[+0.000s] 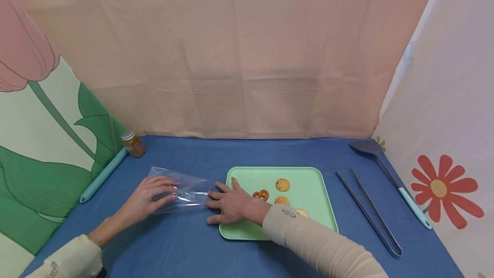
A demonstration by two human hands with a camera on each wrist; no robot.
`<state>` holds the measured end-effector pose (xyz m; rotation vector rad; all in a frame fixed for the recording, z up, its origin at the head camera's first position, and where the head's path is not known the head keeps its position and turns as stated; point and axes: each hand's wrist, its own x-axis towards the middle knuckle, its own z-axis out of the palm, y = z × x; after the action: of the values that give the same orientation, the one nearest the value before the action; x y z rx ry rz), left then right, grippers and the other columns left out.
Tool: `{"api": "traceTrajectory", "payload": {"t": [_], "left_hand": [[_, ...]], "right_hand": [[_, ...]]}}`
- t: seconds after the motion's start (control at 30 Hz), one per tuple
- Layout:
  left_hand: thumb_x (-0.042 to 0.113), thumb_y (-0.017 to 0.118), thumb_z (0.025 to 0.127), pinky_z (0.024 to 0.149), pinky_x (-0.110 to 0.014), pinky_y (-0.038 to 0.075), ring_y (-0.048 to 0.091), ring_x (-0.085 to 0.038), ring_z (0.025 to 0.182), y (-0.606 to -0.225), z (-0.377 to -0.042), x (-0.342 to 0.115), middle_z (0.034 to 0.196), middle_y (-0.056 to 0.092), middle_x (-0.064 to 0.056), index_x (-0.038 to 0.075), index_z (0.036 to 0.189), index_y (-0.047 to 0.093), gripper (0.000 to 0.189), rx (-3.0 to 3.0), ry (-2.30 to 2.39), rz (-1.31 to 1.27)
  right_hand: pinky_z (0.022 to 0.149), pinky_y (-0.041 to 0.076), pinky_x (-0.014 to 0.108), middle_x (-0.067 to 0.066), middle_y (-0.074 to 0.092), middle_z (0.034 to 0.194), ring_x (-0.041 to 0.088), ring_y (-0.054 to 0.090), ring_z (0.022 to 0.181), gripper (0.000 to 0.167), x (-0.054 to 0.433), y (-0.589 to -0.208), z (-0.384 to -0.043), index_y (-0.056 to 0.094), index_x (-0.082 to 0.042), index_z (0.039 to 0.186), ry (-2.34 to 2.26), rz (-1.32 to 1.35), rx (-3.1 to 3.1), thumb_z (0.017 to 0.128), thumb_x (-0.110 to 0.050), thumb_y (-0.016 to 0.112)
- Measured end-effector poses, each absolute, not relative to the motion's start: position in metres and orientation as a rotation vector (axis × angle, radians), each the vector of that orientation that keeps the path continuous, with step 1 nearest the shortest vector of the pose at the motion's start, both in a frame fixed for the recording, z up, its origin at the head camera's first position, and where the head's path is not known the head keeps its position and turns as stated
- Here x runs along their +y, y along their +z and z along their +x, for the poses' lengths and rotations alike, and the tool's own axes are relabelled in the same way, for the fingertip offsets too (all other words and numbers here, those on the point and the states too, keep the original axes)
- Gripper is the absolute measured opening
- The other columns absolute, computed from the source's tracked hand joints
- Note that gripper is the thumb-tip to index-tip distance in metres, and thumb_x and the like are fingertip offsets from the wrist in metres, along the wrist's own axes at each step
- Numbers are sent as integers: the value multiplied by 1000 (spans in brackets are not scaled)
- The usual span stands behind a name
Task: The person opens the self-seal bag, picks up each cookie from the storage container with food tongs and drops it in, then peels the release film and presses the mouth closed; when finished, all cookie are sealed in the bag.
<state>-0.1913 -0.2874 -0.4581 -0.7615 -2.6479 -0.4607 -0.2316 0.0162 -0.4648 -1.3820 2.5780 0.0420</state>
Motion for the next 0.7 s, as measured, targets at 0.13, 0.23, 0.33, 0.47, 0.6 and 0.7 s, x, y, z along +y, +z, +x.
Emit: {"api": "traceTrajectory", "payload": {"t": [0.13, 0.23, 0.33, 0.47, 0.6, 0.7], "left_hand": [[28, 79, 86, 104, -58, 38, 60, -20, 119, -460, -190, -288, 120, 72, 7, 22, 106, 79, 21, -2665, -476, -735], [27, 80, 86, 103, -55, 39, 60, -20, 119, -462, -190, -289, 121, 71, 7, 22, 106, 79, 21, -2653, -483, -743], [25, 80, 86, 100, -51, 40, 60, -20, 118, -464, -191, -290, 121, 71, 7, 22, 107, 79, 21, -2638, -491, -762], [25, 80, 86, 100, -52, 40, 61, -21, 118, -465, -191, -290, 121, 72, 6, 20, 107, 79, 22, -2635, -506, -768], [25, 80, 85, 101, -53, 40, 61, -23, 118, -465, -191, -290, 121, 72, 5, 20, 108, 79, 23, -2652, -486, -761], [25, 80, 86, 102, -53, 40, 61, -23, 118, -465, -191, -289, 121, 72, 6, 21, 108, 79, 22, -2669, -489, -750]], "right_hand": [[122, 8, 65, -9, 29, 165, 23, 13, 157, 62, 17, -462, -232, 36, -40, 155, 4, -1385, 2588, 99, -68, 38], [122, 7, 65, -10, 30, 164, 22, 13, 158, 62, 18, -459, -232, 36, -39, 155, -23, -1375, 2598, 99, -68, 38], [122, 7, 65, -12, 30, 164, 21, 12, 158, 62, 19, -457, -232, 36, -39, 155, -39, -1372, 2607, 100, -68, 37], [122, 7, 65, -12, 30, 164, 21, 12, 158, 62, 23, -454, -232, 36, -39, 155, -63, -1376, 2607, 100, -68, 36], [122, 8, 65, -11, 31, 164, 22, 13, 158, 61, 27, -451, -231, 37, -38, 155, -93, -1378, 2603, 101, -66, 37], [122, 7, 65, -11, 32, 163, 22, 13, 157, 60, 30, -449, -230, 38, -37, 154, -119, -1371, 2600, 101, -65, 38]]}}
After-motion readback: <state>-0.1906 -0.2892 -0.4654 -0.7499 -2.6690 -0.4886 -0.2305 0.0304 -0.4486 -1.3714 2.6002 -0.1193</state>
